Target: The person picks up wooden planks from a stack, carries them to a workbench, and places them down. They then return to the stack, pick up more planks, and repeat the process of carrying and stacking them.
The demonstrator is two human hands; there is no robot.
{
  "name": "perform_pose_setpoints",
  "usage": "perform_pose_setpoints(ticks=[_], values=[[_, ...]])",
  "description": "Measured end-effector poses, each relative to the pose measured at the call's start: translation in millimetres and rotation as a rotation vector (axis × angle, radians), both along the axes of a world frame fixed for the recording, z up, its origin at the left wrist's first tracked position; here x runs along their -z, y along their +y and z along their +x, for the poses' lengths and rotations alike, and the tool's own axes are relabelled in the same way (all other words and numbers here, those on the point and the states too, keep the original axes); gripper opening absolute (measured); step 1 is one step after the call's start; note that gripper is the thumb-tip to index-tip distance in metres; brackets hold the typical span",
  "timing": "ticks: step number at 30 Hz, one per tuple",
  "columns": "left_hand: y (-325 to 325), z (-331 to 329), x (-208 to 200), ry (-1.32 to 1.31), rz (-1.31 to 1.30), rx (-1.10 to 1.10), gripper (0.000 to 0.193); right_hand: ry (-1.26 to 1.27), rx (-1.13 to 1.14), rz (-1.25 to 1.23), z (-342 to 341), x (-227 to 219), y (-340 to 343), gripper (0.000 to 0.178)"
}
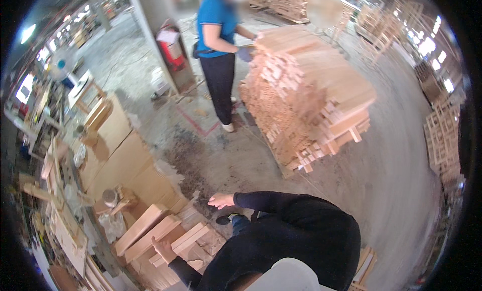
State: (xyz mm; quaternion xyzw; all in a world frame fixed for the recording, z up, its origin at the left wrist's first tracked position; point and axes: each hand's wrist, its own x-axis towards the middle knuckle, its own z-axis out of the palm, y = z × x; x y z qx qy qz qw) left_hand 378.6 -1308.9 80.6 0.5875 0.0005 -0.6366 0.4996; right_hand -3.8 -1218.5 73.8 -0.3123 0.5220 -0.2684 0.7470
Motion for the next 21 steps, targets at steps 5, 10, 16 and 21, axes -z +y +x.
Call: perform_pose_setpoints(ticks=[5,10,16,21], values=[[41.8,-141.1,-13.2,-0.472,-0.328,0.193,0.049,-0.270,0.473,-0.049,-128.8,-11.3,133.5,0.045],[133.3,-322.8,-44.6,-0.833,-0.561,0.873,0.039,-0.219,0.894,0.048,-203.9,-4.2,308.2,0.039],[206.4,-463.4,-4.4,-0.728,-0.786,1.861,0.041,-0.207,1.382,0.222,-222.7,-13.1,461.1,0.031],[249.0,-552.3,86.7,-0.940,-1.415,2.459,0.030,-0.299,1.624,0.169,-230.0,11.5,533.2,0.036]])
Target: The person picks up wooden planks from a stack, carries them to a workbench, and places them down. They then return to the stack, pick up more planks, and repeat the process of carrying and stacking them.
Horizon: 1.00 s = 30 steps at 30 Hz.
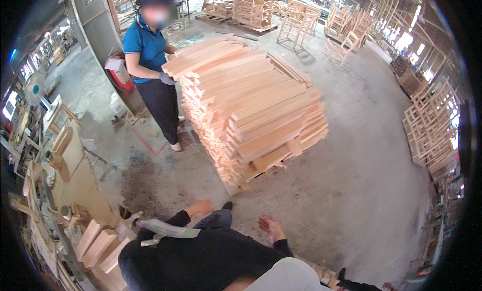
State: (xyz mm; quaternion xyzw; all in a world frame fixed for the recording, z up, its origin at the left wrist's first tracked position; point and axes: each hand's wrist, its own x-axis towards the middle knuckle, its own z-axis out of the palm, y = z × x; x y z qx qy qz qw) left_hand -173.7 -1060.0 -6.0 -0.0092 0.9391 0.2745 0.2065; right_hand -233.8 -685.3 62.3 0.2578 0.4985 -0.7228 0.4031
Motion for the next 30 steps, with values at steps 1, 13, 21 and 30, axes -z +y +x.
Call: perform_pose_setpoints(ticks=[1,13,21,30], values=[[-0.2,-23.6,28.3,-0.010,0.072,0.143,0.029,-0.017,0.070,0.007,-2.8,5.4,13.0,0.037],[57.1,-159.4,43.6,-0.245,-0.121,-0.278,0.033,-0.171,0.063,0.197,-114.0,78.2,172.1,0.042],[123.7,-201.3,11.5,-0.112,0.032,-0.621,0.037,-0.132,0.138,0.295,-264.1,46.8,238.2,0.035],[211.4,-171.5,40.1,-0.422,-0.222,-0.820,0.026,-0.065,-0.192,0.190,-449.7,72.6,315.4,0.025]])
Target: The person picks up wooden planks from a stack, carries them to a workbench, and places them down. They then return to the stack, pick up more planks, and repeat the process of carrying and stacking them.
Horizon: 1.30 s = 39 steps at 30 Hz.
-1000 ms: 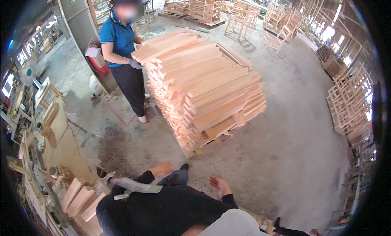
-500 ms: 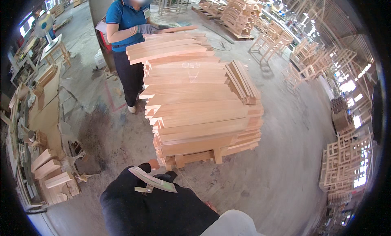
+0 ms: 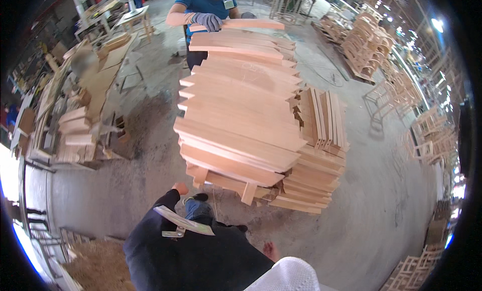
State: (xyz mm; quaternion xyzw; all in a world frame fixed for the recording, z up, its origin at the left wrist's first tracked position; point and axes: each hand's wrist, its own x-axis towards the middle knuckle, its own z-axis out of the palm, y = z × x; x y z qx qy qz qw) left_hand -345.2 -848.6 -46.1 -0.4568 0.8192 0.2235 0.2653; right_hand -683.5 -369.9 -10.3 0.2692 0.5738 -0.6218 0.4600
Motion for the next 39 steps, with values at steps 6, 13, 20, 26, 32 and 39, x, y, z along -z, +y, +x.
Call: perform_pose_setpoints(ticks=[6,13,20,26,32,39], values=[[104.0,-45.3,45.8,0.047,0.028,0.180,0.037,0.104,0.078,-0.118,-114.1,-64.5,33.9,0.018],[155.3,-267.7,52.6,-0.018,0.305,0.348,0.036,0.062,0.298,-0.215,-179.1,-70.5,93.1,0.021],[239.2,-526.9,68.9,0.036,0.242,0.813,0.033,0.278,0.403,-0.258,-290.7,-92.4,178.0,0.020],[334.4,-698.4,68.6,0.099,0.202,1.178,0.032,0.213,0.622,-0.148,-360.7,-73.6,297.9,0.022],[463.7,-880.2,-39.3,0.166,0.480,0.824,0.025,0.164,0.712,0.148,-391.5,-21.4,411.8,0.026],[503.4,-1039.7,3.1,0.677,0.249,0.901,0.023,-0.055,0.802,0.100,-470.7,38.4,439.7,0.025]])
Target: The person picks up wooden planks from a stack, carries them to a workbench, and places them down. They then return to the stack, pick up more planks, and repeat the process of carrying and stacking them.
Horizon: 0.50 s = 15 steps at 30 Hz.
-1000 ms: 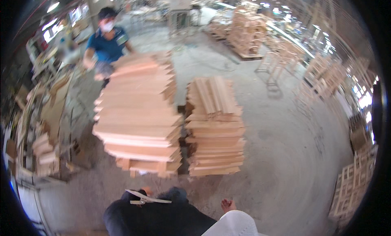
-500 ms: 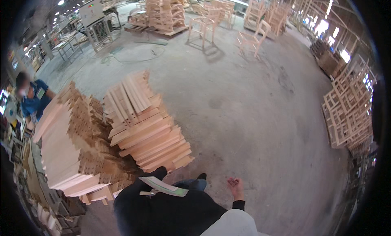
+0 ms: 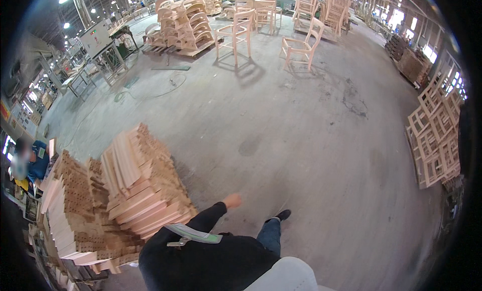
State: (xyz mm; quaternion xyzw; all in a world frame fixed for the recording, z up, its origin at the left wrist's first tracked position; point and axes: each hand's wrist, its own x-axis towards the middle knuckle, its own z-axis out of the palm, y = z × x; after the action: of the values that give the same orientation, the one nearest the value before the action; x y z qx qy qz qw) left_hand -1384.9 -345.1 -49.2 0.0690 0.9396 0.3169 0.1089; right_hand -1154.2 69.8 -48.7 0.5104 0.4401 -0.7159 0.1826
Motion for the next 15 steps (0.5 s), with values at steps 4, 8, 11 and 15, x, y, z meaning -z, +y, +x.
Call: perform_pose_setpoints(ticks=[4,8,11,15], values=[[-14.2,-51.0,24.1,-0.236,-0.623,0.486,0.022,-0.051,-0.085,-0.012,-108.6,2.6,52.1,0.025],[23.2,-92.9,13.3,-0.669,-0.435,-0.008,0.023,-0.045,-0.261,0.089,-246.4,-8.5,129.9,0.026],[3.3,-115.1,55.9,-0.233,-0.622,0.354,0.025,0.037,-0.528,0.159,-379.5,-8.9,174.4,0.027],[109.4,-246.1,39.2,-0.448,-0.246,-0.106,0.026,0.147,-0.433,0.342,-549.5,-24.2,218.9,0.025]])
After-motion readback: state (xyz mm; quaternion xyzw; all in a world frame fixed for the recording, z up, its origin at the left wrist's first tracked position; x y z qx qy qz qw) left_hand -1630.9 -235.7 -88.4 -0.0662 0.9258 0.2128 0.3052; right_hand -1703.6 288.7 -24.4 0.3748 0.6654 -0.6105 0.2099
